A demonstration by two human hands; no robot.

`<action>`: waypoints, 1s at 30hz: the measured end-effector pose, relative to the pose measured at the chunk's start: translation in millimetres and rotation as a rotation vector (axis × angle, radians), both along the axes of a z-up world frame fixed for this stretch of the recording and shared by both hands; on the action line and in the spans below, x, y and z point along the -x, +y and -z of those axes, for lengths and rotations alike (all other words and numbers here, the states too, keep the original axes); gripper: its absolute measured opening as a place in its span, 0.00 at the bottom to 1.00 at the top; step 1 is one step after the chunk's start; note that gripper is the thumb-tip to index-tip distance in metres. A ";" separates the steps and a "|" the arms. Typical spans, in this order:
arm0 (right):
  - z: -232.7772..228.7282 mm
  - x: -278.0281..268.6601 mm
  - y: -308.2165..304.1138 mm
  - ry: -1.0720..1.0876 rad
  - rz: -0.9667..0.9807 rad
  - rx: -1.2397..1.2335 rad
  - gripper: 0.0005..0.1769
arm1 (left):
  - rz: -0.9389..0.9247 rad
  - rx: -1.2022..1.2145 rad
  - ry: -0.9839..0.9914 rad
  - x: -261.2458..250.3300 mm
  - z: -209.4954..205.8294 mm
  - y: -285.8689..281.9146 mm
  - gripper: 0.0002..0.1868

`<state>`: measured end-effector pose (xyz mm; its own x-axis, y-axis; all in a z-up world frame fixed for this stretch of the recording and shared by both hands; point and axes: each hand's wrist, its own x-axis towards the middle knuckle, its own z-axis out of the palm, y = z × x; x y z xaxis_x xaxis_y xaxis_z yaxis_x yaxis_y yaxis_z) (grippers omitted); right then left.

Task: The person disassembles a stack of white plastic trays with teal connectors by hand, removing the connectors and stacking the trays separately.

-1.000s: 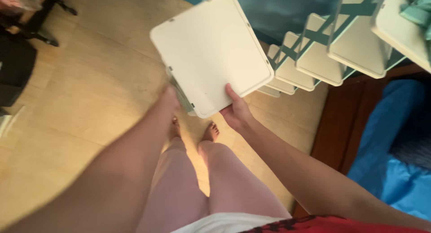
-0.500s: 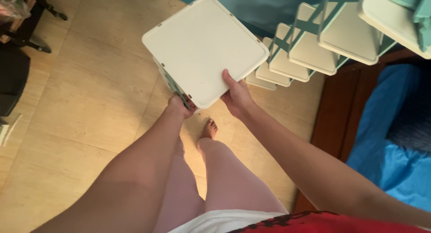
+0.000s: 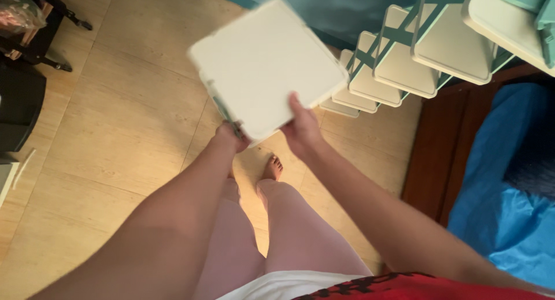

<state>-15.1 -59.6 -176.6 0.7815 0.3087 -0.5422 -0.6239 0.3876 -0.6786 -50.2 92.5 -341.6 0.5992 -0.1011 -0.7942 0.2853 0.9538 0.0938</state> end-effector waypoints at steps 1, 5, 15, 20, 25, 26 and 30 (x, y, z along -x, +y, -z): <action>2.6 -3.9 -6.1 -0.027 -0.014 0.022 0.28 | 0.035 -0.043 0.062 0.4 2.8 1.7 0.26; 6.9 -15.7 -13.4 -0.110 -0.060 0.152 0.26 | 0.420 -0.858 0.192 -1.6 -12.6 23.2 0.35; -12.8 -11.9 -20.1 -0.229 -0.122 0.258 0.26 | 0.189 -1.450 -0.217 0.3 -69.4 44.0 0.21; 3.0 -27.8 -32.5 -0.024 -0.007 -0.046 0.29 | 0.128 -1.045 -0.230 -8.4 -50.9 53.5 0.18; -10.9 -47.2 -48.4 -0.065 0.046 -0.135 0.33 | 0.140 -1.373 -0.316 -6.2 -60.0 76.3 0.18; -21.0 -50.3 -56.0 -0.095 0.010 -0.088 0.34 | 0.054 -1.404 -0.325 -8.6 -68.8 75.8 0.19; -71.6 -33.8 -78.1 -0.082 -0.218 0.151 0.36 | -0.082 -0.627 -0.215 6.7 -132.2 95.5 0.33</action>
